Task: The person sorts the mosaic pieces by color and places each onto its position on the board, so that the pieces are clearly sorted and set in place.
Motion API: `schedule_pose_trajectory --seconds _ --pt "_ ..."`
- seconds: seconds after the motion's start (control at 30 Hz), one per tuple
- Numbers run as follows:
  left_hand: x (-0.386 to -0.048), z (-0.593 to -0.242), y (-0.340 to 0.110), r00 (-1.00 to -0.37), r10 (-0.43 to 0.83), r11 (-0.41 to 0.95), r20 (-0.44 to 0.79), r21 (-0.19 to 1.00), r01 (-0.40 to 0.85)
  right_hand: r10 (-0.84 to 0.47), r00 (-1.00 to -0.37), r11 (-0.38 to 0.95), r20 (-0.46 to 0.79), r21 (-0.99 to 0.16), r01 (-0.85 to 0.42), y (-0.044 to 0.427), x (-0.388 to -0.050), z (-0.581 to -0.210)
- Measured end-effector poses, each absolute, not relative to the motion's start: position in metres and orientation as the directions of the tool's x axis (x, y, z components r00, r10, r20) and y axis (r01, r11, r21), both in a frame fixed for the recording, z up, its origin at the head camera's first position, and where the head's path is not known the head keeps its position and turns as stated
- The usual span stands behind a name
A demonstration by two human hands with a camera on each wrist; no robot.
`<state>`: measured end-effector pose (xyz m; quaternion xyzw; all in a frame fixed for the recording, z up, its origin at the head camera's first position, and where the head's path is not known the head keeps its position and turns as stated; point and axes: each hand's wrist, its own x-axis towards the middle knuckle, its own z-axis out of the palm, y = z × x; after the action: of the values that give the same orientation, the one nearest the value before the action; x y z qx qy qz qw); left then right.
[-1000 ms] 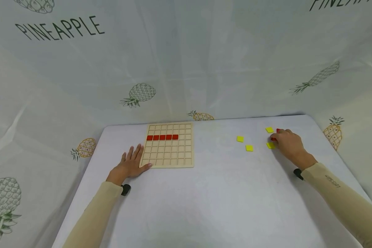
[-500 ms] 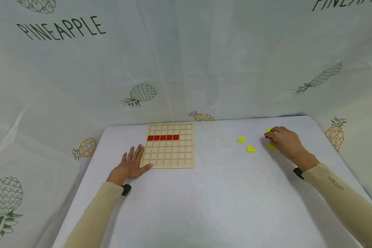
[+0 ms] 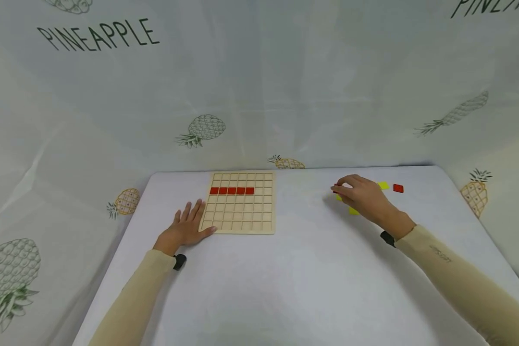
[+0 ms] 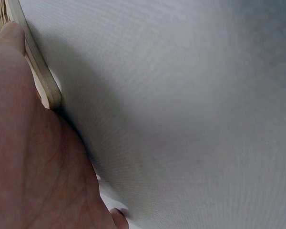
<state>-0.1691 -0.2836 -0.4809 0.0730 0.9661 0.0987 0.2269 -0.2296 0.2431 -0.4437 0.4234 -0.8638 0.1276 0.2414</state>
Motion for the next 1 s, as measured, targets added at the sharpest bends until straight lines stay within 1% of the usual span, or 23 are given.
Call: schedule_pose_trajectory --seconds 0.1,0.2,0.27,0.4,0.5,0.67,0.83,1.0 --pt "-0.17 -0.485 -0.285 -0.885 0.188 0.971 -0.425 0.214 0.104 -0.692 -0.469 0.561 0.548 0.001 -0.828 0.225 -0.232 -0.444" --pt "-0.173 -0.492 -0.288 -0.893 0.193 0.97 -0.408 0.218 0.11 -0.709 -0.436 0.526 0.555 0.005 -0.85 0.208 -0.235 -0.444" --pt "-0.173 -0.493 -0.288 -0.894 0.187 0.972 -0.407 0.206 0.11 -0.715 -0.42 0.511 0.558 0.007 -0.86 0.196 -0.237 -0.445" --pt "-0.17 -0.485 -0.285 -0.89 0.183 0.97 -0.417 0.223 0.095 -0.729 -0.407 0.494 0.551 0.012 -0.869 0.172 -0.243 -0.448" --pt "-0.169 -0.483 -0.285 -0.889 0.183 0.968 -0.419 0.235 0.089 -0.74 -0.408 0.489 0.535 0.011 -0.872 0.154 -0.247 -0.452" --pt "-0.174 -0.491 -0.286 -0.889 0.174 0.975 -0.423 0.203 0.095 -0.744 -0.425 0.495 0.515 -0.002 -0.869 0.125 -0.254 -0.456" --pt "-0.176 -0.495 -0.286 -0.896 0.178 0.971 -0.407 0.219 0.093 -0.746 -0.458 0.505 0.484 -0.036 -0.862 0.098 -0.257 -0.459" --pt "-0.174 -0.496 -0.288 -0.897 0.176 0.973 -0.406 0.212 0.095 -0.744 -0.507 0.523 0.435 -0.092 -0.847 0.076 -0.263 -0.463"
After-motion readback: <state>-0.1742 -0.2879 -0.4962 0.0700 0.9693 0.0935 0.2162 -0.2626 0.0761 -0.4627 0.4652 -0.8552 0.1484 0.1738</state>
